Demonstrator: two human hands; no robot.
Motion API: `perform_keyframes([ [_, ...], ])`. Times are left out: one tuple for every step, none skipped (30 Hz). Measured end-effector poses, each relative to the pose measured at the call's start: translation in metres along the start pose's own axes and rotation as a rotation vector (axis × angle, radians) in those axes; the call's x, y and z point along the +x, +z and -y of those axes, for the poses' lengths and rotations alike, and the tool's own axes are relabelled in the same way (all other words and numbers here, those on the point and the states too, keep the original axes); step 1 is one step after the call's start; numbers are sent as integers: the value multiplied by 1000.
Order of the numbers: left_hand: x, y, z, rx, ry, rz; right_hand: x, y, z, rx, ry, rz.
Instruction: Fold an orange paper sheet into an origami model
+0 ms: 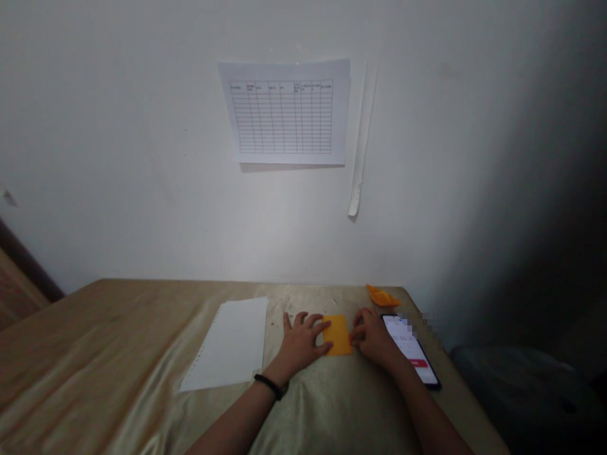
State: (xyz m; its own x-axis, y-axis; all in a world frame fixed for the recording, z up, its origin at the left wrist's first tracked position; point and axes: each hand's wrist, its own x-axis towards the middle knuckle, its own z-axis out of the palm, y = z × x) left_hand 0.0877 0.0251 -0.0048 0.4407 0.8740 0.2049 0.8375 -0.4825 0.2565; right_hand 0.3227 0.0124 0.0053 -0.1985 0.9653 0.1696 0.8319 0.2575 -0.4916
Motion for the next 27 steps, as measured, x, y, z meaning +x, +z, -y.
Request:
perform_keyframes([
  [0, 0, 0, -2, 2, -2, 0, 0, 0, 11, -2, 9],
  [0, 0, 0, -1, 5, -5, -1, -1, 0, 23, -6, 16],
  [0, 0, 0, 3, 7, -5, -1, -1, 0, 33, -10, 22],
  [0, 0, 0, 9, 8, -3, -1, -1, 0, 41, -16, 29],
  [0, 0, 0, 16, 7, -1, -1, -1, 0, 48, -20, 36],
  [0, 0, 0, 22, 5, 2, -2, 0, 0, 54, -22, 41],
  [0, 0, 0, 28, 3, 4, -2, 0, -1, 62, -24, 44],
  [0, 0, 0, 32, 1, 5, -2, 0, -1, 69, -27, 50],
  [0, 0, 0, 35, 0, 5, -3, 0, -1, 76, -31, 55],
  [0, 0, 0, 37, -1, 6, -3, 1, -2, 83, -39, 55],
  [0, 0, 0, 38, -1, 6, -3, 1, -2, 90, -49, 50],
  [0, 1, 0, 37, -1, 7, -3, 1, -2, 95, -61, 37],
  [0, 1, 0, 34, 0, 6, -3, 2, -3, 95, -69, 17],
  [0, 1, 0, 32, 3, 3, -3, 2, -3, 91, -73, -10],
  [0, 1, 1, 29, 5, -2, -2, 2, -3, 83, -75, -39],
  [0, 1, 1, 27, 8, -6, -1, 3, -3, 73, -76, -65],
  [0, 2, 1, 25, 11, -11, 0, 4, -4, 64, -74, -82],
  [0, 2, 2, 23, 13, -14, 0, 4, -4, 56, -73, -88],
  [0, 2, 2, 22, 15, -16, 1, 5, -5, 54, -70, -86],
  [0, 2, 2, 23, 16, -15, 2, 6, -5, 56, -68, -78],
  [0, 2, 2, 24, 16, -14, 2, 7, -6, 61, -61, -67],
  [0, 2, 2, 27, 16, -12, 2, 8, -6, 69, -51, -55],
  [0, 2, 2, 30, 15, -11, 3, 9, -7, 80, -39, -45],
  [0, 2, 2, 33, 13, -10, 3, 10, -8, 92, -27, -33],
  [0, 2, 2, 33, 12, -10, 3, 11, -8, 106, -18, -22],
  [0, 3, 2, 31, 12, -11, 3, 11, -9, 119, -10, -7],
  [0, 3, 2, 28, 13, -12, 3, 12, -10, 129, -6, 9],
])
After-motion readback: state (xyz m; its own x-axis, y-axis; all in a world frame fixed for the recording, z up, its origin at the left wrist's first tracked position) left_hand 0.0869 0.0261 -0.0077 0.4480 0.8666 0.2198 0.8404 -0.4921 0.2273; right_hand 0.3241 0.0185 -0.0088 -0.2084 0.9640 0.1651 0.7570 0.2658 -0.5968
